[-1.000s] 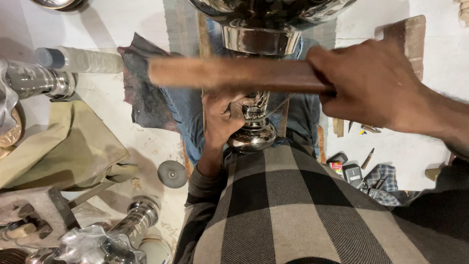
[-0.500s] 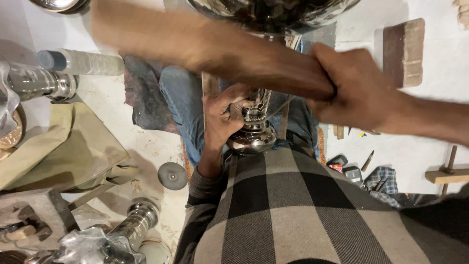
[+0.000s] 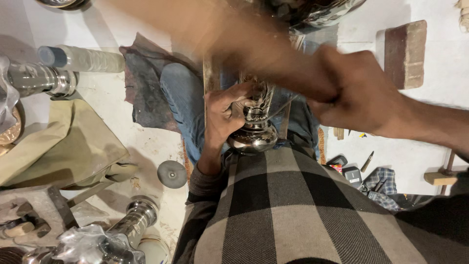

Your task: The person sits on the floor holding a silver vase between their legs and hand-engraves decorative patterns into its surface. They hold a chisel against the metal with one hand and strike it with a wooden mallet in the other, periodically repositioning the chisel and rotating the vase to work new areas.

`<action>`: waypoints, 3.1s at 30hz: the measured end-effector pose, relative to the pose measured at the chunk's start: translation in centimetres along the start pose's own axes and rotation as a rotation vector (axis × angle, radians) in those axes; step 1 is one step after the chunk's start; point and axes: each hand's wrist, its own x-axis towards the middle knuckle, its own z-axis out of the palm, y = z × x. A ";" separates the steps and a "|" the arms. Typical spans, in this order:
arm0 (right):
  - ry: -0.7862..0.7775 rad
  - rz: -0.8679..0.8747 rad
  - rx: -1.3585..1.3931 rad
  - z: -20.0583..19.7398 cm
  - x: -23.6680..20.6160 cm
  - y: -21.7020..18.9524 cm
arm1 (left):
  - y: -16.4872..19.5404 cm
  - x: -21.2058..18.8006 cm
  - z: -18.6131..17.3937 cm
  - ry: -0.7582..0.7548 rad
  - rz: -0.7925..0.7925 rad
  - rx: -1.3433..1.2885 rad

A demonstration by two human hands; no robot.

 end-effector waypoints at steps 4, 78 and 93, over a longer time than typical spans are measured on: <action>-0.092 0.063 -0.043 0.4 -0.3 0.4 | -1.1 -0.7 -0.1 0.002 0.060 0.021; -0.179 0.307 -0.477 0.9 -5.5 1.1 | -4.8 1.1 -0.5 -0.181 0.158 -0.048; 0.061 0.081 0.153 2.3 -4.7 2.0 | -5.8 1.4 1.2 -0.021 0.203 -0.253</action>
